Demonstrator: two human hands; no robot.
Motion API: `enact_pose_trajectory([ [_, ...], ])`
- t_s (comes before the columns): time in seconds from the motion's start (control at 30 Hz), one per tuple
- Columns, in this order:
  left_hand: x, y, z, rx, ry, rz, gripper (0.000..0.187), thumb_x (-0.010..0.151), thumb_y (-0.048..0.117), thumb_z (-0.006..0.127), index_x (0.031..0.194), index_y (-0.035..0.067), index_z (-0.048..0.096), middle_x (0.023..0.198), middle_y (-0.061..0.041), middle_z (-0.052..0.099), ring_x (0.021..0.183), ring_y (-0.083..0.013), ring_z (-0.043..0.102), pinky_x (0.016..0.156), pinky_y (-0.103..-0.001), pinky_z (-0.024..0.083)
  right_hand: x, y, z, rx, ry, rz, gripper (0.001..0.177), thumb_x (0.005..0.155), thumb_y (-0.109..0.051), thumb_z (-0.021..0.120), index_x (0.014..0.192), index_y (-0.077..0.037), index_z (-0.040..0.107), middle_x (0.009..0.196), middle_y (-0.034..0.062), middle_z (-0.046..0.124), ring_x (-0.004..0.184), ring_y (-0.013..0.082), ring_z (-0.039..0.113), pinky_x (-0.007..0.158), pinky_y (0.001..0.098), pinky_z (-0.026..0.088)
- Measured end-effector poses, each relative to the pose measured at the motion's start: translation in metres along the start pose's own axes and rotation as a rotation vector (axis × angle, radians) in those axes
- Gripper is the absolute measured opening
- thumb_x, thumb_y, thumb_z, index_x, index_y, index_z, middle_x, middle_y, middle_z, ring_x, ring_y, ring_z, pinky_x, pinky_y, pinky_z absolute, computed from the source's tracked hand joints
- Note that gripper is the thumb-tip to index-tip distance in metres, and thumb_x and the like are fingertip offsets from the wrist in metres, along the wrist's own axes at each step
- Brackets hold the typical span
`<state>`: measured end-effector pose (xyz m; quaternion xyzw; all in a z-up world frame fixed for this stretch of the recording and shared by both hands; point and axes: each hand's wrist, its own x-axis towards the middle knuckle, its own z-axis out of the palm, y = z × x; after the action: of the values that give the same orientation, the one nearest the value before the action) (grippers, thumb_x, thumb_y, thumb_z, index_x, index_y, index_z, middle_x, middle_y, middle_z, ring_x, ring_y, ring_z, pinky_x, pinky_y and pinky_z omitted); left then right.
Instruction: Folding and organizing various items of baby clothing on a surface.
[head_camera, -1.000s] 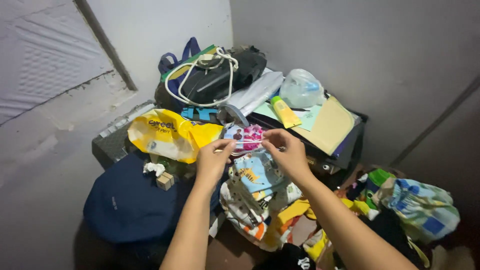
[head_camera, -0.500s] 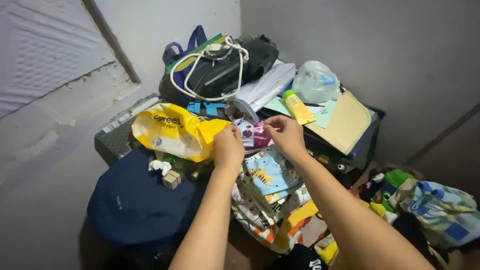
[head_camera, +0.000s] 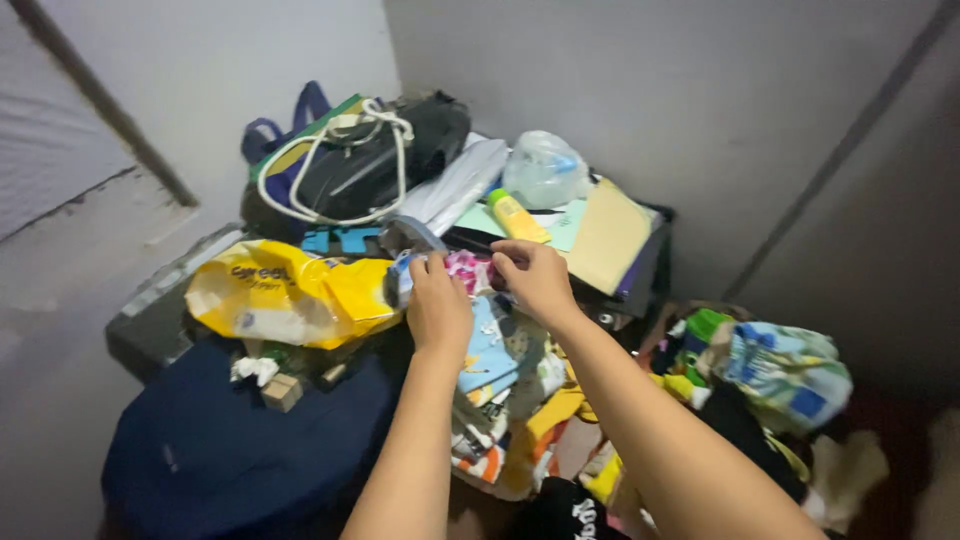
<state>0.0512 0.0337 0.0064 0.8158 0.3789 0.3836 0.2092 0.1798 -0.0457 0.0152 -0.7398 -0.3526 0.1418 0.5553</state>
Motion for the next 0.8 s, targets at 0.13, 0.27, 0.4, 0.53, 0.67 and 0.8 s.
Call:
enact_pose_trajectory([
  [0.13,-0.008,0.038,0.023,-0.092,0.073,0.157,0.035,0.089,0.01,0.068,0.122,0.006,0.061,0.115,-0.02,0.058,0.103,-0.043,0.064,0.085,-0.05,0.052,-0.011,0.009,-0.044,-0.066,0.158,-0.118,0.027,0.091,-0.02,0.072,0.114,-0.006,0.078,0.097,0.0101,0.08,0.085,0.0171,0.077,0.079,0.0305,0.059],
  [0.27,-0.024,0.093,0.029,-0.306,0.024,0.229,0.03,0.089,0.007,0.065,0.119,0.005,0.063,0.114,-0.017,0.061,0.098,-0.0359,0.066,0.082,-0.045,0.053,-0.04,0.005,-0.092,0.019,0.213,-0.088,0.028,0.094,-0.02,0.068,0.116,-0.005,0.076,0.105,0.0078,0.08,0.092,0.016,0.079,0.079,0.029,0.059],
  [0.4,-0.047,0.136,0.048,-0.475,-0.119,0.228,0.03,0.091,0.006,0.063,0.121,0.005,0.063,0.107,-0.015,0.063,0.089,-0.0298,0.067,0.076,-0.041,0.055,-0.07,0.024,-0.143,0.163,0.277,-0.071,0.029,0.097,-0.019,0.064,0.119,-0.004,0.074,0.11,0.0063,0.079,0.096,0.0163,0.078,0.084,0.0288,0.059],
  [0.53,-0.084,0.167,0.075,-0.519,-0.263,0.207,0.027,0.093,0.01,0.063,0.12,0.006,0.065,0.102,-0.013,0.066,0.076,-0.0262,0.068,0.074,-0.039,0.055,-0.117,0.051,-0.198,0.144,0.391,-0.123,0.028,0.099,-0.017,0.064,0.121,-0.001,0.074,0.113,0.0073,0.079,0.102,0.0148,0.072,0.089,0.0288,0.056],
  [0.67,-0.124,0.193,0.098,-0.631,-0.379,0.187,0.025,0.093,0.012,0.063,0.117,0.007,0.067,0.104,-0.012,0.069,0.071,-0.0225,0.069,0.069,-0.035,0.056,-0.173,0.056,-0.247,0.184,0.482,0.014,0.028,0.099,-0.018,0.063,0.122,-0.005,0.073,0.113,0.0044,0.077,0.101,0.0128,0.072,0.088,0.0289,0.057],
  [0.8,-0.156,0.214,0.119,-0.68,-0.422,0.265,0.024,0.093,0.012,0.064,0.116,0.007,0.067,0.107,-0.013,0.069,0.076,-0.0224,0.069,0.07,-0.035,0.057,-0.218,0.071,-0.286,0.191,0.609,0.093,0.028,0.1,-0.02,0.062,0.123,-0.008,0.072,0.114,0.0037,0.076,0.102,0.012,0.072,0.086,0.0271,0.058],
])
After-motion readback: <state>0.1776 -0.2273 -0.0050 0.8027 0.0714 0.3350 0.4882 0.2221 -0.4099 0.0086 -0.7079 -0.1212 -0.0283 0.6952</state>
